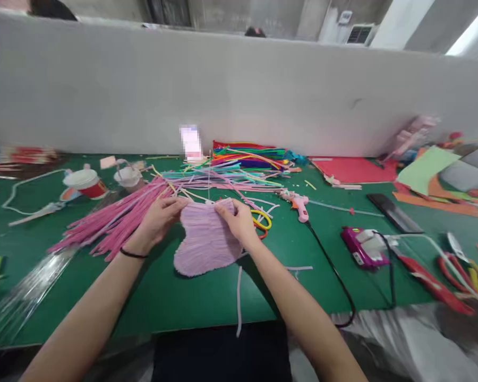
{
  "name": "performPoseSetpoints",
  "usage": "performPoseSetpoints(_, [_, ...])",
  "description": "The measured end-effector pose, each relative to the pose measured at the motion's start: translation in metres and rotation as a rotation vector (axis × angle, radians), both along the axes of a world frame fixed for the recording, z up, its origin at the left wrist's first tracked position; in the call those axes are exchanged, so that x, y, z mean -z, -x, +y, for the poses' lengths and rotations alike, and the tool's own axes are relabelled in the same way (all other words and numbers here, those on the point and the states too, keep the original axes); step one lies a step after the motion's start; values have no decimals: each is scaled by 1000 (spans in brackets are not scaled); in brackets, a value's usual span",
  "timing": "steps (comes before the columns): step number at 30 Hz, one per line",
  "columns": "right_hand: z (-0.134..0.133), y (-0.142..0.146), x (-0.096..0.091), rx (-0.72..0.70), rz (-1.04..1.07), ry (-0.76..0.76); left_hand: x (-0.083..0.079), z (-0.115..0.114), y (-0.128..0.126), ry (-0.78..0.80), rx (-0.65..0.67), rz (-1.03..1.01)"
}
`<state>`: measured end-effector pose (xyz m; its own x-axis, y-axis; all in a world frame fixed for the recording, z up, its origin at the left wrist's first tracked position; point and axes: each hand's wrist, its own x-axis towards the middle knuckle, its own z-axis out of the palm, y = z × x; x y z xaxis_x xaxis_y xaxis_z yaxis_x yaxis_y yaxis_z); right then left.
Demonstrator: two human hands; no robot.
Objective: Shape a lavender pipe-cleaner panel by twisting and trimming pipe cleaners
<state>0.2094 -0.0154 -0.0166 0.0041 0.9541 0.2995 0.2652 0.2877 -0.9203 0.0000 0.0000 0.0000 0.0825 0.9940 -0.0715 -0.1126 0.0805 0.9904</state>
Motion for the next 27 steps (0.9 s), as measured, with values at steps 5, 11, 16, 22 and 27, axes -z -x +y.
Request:
performPoseSetpoints(5, [0, -1, 4, -33, 53, 25, -2, -2, 2, 22, 44, 10])
performPoseSetpoints(11, [-1, 0, 8, -92, 144, 65, -2, -3, 4, -17, 33, 61])
performPoseSetpoints(16, [-2, 1, 7, -91, 150, 81, -5, -6, 0, -130, 5, 134])
performPoseSetpoints(22, [-4, 2, 5, -138, 221, 111, -7, -8, -3, -184, -13, 226])
performPoseSetpoints(27, [-7, 4, 2, -195, 206, 208, -6, -15, -10, -139, 178, 291])
